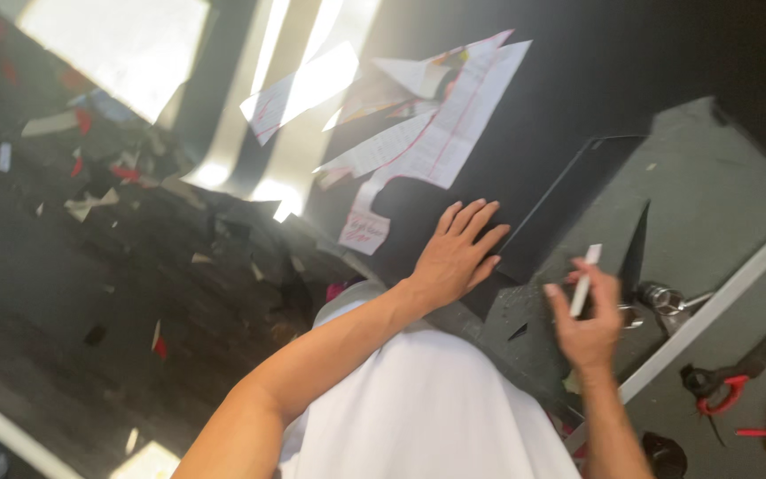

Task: The person marks a black sheet with a white marker, then uses shears to cut a small piece of beige material. They discard the cut piece, move papers aside, and use a ruler to measure and mark the black sheet before cutting it with shears.

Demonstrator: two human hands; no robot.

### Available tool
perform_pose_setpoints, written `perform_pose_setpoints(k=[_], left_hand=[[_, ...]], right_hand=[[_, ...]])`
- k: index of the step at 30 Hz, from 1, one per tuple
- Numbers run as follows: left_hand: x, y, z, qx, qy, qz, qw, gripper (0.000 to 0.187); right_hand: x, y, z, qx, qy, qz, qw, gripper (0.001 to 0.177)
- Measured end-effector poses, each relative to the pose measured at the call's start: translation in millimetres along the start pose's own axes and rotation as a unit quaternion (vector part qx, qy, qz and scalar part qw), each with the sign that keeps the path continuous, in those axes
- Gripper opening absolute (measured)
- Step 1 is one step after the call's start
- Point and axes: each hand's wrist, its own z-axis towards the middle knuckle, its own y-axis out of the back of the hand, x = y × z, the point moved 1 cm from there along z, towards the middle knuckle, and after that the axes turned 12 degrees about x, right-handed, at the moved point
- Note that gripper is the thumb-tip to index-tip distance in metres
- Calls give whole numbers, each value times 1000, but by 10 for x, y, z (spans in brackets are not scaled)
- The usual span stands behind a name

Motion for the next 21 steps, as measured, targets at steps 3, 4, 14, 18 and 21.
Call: perform_pose_setpoints(k=[3, 4, 14, 18, 21], left_hand=[[-15, -13, 7, 12, 10, 9, 1000, 47], [5, -2, 66, 36, 12, 9, 999, 50], [-5, 118, 508, 193, 14, 75, 978, 84], [-52, 144, 536, 201, 29, 76, 976, 89], [-57, 137, 549, 206, 32, 93, 974, 90]], right_hand=[[-171, 189, 83, 14, 2, 49, 999, 58], [-205, 201, 108, 24, 4, 47, 999, 51], [75, -106, 244, 82, -62, 156, 982, 21], [277, -126, 305, 105, -8, 24, 994, 18], [316, -136, 342, 119, 104, 4, 987, 21]])
